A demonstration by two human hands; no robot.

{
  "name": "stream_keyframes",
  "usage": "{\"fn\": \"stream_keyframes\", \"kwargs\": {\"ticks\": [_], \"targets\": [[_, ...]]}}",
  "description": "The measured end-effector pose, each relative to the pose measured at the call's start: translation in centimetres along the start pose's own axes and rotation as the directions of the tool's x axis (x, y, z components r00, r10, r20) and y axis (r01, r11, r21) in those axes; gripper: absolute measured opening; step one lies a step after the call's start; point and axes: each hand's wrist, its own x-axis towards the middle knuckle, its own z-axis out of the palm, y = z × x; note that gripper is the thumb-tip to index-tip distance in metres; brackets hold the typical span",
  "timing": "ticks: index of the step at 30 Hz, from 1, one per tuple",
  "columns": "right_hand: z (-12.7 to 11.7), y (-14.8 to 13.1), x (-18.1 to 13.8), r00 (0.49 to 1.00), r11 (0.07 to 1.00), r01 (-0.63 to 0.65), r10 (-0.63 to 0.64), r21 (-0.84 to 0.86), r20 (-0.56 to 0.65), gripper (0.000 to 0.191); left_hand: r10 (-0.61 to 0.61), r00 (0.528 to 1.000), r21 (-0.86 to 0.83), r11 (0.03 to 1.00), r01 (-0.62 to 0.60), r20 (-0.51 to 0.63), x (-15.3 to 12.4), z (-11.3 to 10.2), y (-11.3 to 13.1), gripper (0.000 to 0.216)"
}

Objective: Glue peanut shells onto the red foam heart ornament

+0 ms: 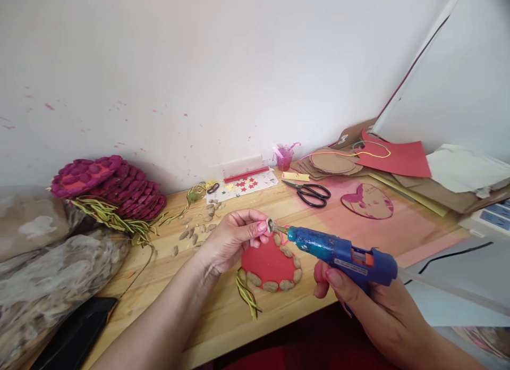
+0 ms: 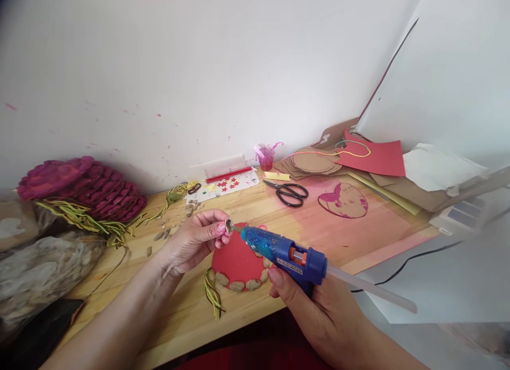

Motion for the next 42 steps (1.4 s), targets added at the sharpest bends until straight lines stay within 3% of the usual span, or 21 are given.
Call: {"fn": "stream_keyframes", "kwargs": {"ticks": [22, 42], "targets": [[-0.09, 0.19, -0.13, 0.995, 1.000, -0.024, 0.024, -0.002, 0.101, 0.026, 0.006, 1.000, -0.020, 1.000, -0.006, -0.004, 0.12, -0.05, -0.19, 0.027], [-0.16, 0.17, 0.08, 0.998, 1.000, -0.006, 0.005, 0.025, 0.065, 0.027, -0.001, 1.000, 0.020, 1.000, 0.001, -0.004, 0.07, 0.07, -0.25, 0.029]]}}
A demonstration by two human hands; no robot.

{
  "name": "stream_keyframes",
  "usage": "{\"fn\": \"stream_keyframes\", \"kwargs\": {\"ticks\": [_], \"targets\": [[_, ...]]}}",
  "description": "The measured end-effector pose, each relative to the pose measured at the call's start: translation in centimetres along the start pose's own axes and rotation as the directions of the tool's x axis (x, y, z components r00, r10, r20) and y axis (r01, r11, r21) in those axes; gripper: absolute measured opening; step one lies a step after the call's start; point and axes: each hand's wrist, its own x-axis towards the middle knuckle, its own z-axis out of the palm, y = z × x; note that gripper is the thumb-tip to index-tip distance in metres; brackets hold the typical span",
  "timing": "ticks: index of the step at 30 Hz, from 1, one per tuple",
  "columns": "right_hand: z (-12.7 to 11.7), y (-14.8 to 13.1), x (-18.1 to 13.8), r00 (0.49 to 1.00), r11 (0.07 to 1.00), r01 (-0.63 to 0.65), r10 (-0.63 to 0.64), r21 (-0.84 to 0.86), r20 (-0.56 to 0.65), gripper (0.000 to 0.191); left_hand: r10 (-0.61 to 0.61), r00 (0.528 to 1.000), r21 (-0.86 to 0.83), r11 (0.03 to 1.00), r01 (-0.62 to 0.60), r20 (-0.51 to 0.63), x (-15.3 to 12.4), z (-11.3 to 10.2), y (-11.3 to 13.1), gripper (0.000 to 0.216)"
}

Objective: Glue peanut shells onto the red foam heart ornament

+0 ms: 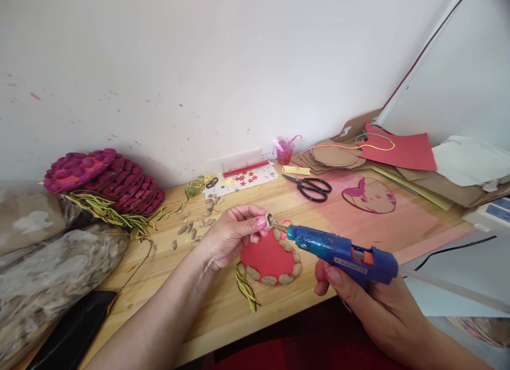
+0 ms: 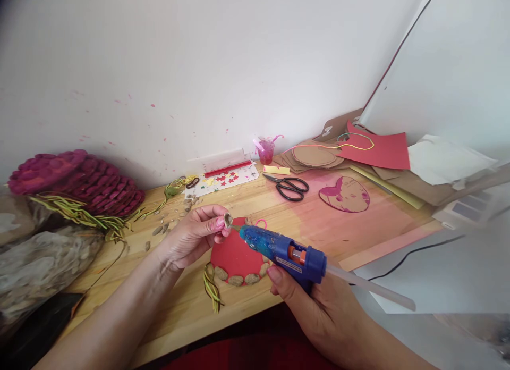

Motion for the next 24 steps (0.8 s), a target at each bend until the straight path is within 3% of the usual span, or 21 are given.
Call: {"fn": "stream_keyframes", "kwargs": {"ticks": [14, 18, 21, 24], "targets": [[0.3, 0.8, 0.5, 0.999, 0.999, -0.035, 0.035, 0.003, -0.004, 0.024, -0.027, 0.999, -0.011, 1.000, 0.026, -0.023, 0.2, -0.3, -0.3, 0.031], [0.6, 1.4, 1.1, 0.992, 0.984, -0.126, 0.128, 0.125, -0.006, 0.030, 0.021, 0.997, 0.037, 0.999, -0.018, -0.071, 0.5, -0.7, 0.1, 0.031], [0.9, 2.2, 2.0, 0.953, 0.863, -0.293, 0.300, 0.411, 0.049, 0.034, 0.125, 0.985, 0.241, 0.966, -0.094, -0.116, 0.7, -1.1, 0.3, 0.027], [1.2, 3.0, 3.1, 0.903, 0.617, -0.385, 0.404, 0.686, 0.143, 0.034, 0.281, 0.955, 0.591, 0.787, -0.176, -0.089, 1.0, -1.5, 0.0, 0.015]]}}
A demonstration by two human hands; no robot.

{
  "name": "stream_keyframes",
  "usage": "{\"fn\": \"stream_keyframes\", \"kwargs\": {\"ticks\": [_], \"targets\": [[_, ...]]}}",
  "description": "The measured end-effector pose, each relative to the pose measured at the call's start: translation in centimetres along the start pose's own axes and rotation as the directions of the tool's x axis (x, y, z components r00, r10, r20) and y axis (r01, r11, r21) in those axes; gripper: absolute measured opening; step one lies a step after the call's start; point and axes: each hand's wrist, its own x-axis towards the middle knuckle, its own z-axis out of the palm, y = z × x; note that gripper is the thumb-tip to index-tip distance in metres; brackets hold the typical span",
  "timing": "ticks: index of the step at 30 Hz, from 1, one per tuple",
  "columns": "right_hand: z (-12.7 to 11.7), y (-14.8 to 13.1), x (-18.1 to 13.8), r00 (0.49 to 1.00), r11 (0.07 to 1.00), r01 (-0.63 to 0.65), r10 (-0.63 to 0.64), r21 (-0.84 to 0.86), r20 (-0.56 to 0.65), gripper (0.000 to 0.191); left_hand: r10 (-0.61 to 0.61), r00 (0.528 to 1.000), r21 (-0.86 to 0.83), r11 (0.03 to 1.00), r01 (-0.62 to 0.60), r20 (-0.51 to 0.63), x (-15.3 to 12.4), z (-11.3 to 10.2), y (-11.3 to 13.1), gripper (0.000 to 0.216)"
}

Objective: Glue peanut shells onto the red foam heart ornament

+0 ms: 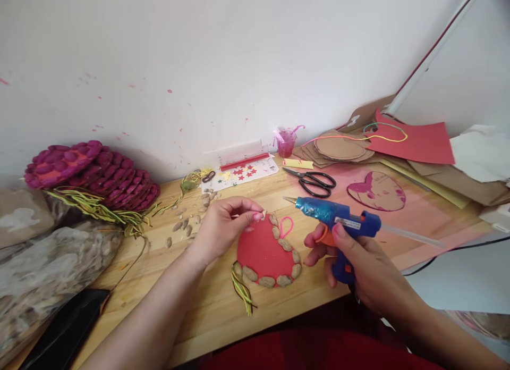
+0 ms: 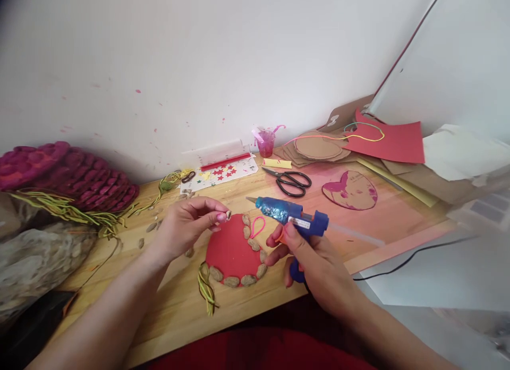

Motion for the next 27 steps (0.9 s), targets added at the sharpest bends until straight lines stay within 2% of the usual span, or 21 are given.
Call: {"fn": "stream_keyframes", "kwargs": {"ticks": [1, 3, 6, 13, 18, 22, 27], "targets": [[0.0, 0.0, 0.4, 0.999, 0.995, -0.042, 0.041, 0.092, 0.007, 0.033, 0.077, 0.997, 0.137, 0.988, -0.075, -0.011, 0.0, 0.0, -0.3, 0.010], [-0.1, 0.0, 1.2, 0.993, 0.967, -0.117, 0.114, 0.228, 0.027, 0.031, 0.233, 0.972, 0.374, 0.901, -0.222, 0.016, 0.0, 0.2, -0.9, 0.007], [0.0, 0.0, 2.2, 0.980, 0.924, -0.199, 0.189, 0.327, 0.062, 0.030, 0.336, 0.936, 0.562, 0.757, -0.333, 0.102, 0.2, 0.4, -1.6, 0.017], [0.4, 0.0, 3.9, 0.924, 0.826, -0.382, 0.357, 0.415, 0.139, 0.033, 0.286, 0.938, 0.795, 0.513, -0.325, 0.198, 0.6, 1.0, -2.6, 0.021], [0.0, 0.5, 4.3, 0.903, 0.778, -0.429, 0.378, 0.458, 0.204, 0.030, 0.275, 0.931, 0.878, 0.348, -0.330, 0.241, 0.5, 1.5, -2.7, 0.020], [-0.3, 1.0, 4.3, 0.902, 0.762, -0.432, 0.363, 0.483, 0.233, 0.021, 0.256, 0.930, 0.892, 0.304, -0.336, 0.263, 0.2, 1.6, -2.6, 0.020], [-0.5, 1.8, 4.2, 0.899, 0.762, -0.437, 0.377, 0.478, 0.221, 0.022, 0.260, 0.928, 0.895, 0.289, -0.340, 0.268, 0.1, 1.7, -2.6, 0.020]]}}
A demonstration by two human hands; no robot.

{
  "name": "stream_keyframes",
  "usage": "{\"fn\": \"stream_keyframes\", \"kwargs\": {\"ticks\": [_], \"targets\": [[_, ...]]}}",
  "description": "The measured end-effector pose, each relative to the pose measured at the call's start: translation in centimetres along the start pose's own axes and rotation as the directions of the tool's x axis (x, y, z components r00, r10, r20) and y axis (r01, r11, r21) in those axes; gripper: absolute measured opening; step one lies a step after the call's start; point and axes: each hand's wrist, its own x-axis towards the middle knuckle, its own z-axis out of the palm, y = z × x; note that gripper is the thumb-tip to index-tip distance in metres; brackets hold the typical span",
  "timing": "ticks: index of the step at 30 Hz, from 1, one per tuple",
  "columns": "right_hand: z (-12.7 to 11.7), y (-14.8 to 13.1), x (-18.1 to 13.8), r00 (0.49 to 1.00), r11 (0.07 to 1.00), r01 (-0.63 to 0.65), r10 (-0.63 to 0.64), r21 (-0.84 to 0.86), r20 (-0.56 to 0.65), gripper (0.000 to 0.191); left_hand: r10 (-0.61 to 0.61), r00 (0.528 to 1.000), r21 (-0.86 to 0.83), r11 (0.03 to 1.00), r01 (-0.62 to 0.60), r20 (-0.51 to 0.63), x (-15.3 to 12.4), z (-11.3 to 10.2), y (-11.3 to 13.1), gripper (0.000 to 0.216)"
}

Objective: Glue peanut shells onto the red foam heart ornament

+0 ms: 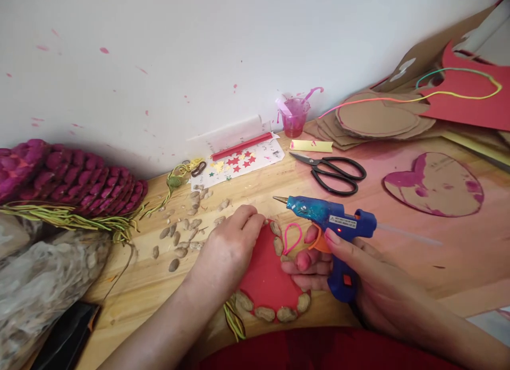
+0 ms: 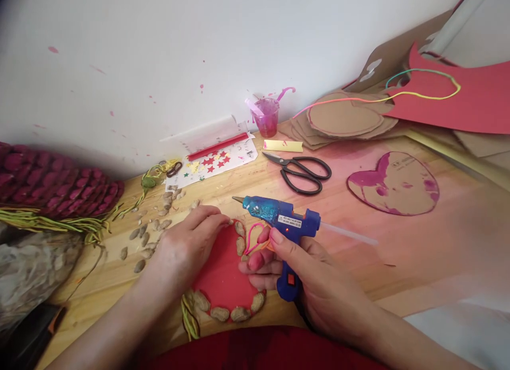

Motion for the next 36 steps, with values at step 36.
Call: {"fn": "stream_keyframes", "kwargs": {"ticks": [36], "targets": [[-0.6, 0.4, 0.5, 0.997, 1.000, -0.002, 0.002, -0.007, 0.072, 0.018, 0.014, 1.000, 0.115, 0.993, -0.012, -0.020, 0.4, -0.1, 0.9, 0.024]]}}
